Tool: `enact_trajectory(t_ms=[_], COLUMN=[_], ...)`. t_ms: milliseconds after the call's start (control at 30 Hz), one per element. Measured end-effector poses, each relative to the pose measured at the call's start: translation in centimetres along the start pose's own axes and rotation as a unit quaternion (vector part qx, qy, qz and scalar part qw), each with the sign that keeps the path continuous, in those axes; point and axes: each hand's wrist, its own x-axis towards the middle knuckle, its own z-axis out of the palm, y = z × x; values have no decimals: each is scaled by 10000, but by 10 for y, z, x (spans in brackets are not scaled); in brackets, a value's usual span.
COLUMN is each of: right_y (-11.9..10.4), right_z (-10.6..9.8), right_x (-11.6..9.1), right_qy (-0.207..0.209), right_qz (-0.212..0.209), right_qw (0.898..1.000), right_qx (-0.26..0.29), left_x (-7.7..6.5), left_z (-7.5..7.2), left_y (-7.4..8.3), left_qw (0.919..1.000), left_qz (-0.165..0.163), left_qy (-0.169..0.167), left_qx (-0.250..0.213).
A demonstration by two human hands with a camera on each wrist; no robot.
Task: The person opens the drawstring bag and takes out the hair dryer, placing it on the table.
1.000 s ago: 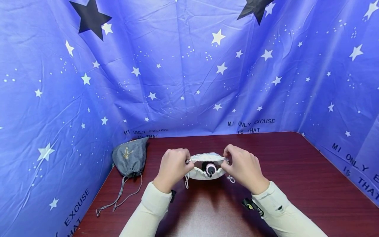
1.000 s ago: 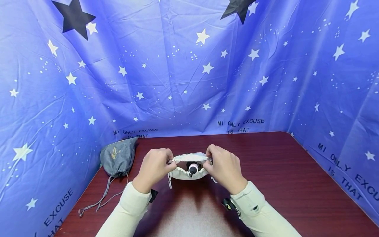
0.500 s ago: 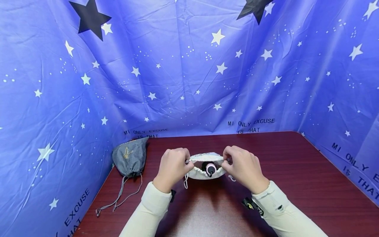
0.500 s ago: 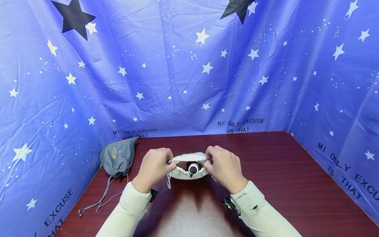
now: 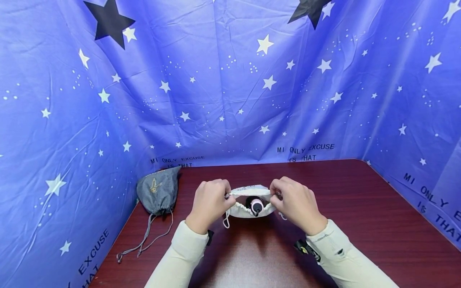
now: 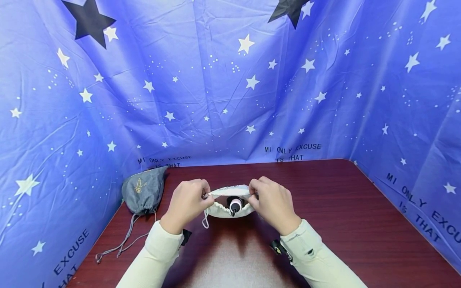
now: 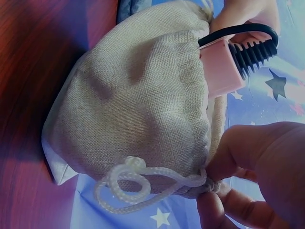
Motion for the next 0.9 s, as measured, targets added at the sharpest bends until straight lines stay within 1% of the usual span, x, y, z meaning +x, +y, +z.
enact_trajectory(t_ms=[200,367,567,900], right_y=[0,-2,-2,-2], right_z=[4,7,9,7], right_x=[0,0,1,-1], right_qy=[-117,-94,-70,-87], right_qz=[-245,-329,-281,-97], right_qw=[9996,9992,9992,9997], right_qx=[58,205,283,229], left_x=[-1,-1,-2,-2], left_z=[2,5,5,2], left_y=[2,5,6,3], left_qw=[9998,9998,9996,9998], left_qz=[-133,-75,4,74], left_qy=[78,173,266,81], left_qx=[-99,-15,131,141])
